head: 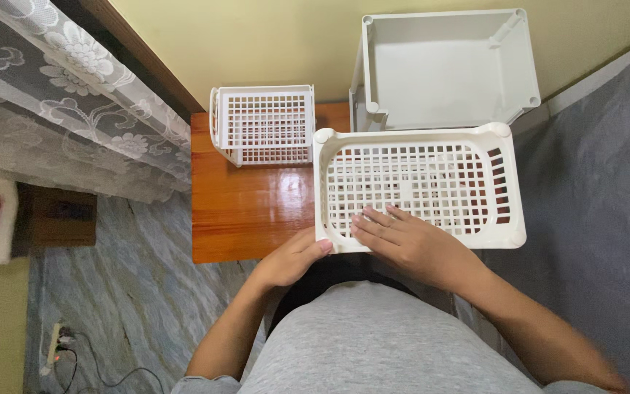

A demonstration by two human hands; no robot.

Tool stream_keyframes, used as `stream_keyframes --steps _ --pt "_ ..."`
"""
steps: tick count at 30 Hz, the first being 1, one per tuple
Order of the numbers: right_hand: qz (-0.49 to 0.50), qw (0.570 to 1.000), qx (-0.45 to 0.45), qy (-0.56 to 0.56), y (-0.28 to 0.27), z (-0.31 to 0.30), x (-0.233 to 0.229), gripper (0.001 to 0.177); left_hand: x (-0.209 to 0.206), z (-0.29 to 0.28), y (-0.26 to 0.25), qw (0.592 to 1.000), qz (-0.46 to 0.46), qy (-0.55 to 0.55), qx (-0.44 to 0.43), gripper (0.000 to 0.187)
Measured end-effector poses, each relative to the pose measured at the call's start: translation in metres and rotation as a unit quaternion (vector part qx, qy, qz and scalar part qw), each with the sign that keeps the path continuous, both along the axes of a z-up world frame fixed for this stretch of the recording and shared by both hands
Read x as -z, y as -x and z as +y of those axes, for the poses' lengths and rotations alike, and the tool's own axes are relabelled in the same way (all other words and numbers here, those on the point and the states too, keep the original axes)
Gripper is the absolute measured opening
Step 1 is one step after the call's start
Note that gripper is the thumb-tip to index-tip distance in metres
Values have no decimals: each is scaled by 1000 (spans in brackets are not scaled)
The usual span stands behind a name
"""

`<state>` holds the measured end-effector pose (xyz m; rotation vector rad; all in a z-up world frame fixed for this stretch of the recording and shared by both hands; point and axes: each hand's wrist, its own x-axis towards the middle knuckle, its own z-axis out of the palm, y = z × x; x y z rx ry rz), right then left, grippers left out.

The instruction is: The person assembles a white plastic storage unit by inserting cylindrical legs into corner sockets on a perforated tray, then attaches a second tray to form a two-tier structure. They repeatedly adjust and reseat the legs and trays to ensure a stable fit.

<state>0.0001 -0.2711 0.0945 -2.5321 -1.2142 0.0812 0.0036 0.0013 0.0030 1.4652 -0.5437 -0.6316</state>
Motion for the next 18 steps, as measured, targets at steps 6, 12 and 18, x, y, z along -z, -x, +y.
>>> stream_keyframes --steps 6,12,18 --pt "-8 1000 -1 -12 0 -1 2 48 -3 1 1 1000 28 1 8 48" --pt "-15 1000 -3 -1 1 -2 7 47 0 1 0 999 28 -6 13 49" --pt "-30 1000 -6 -7 2 -2 10 48 8 2 2 1000 25 -1 12 48"
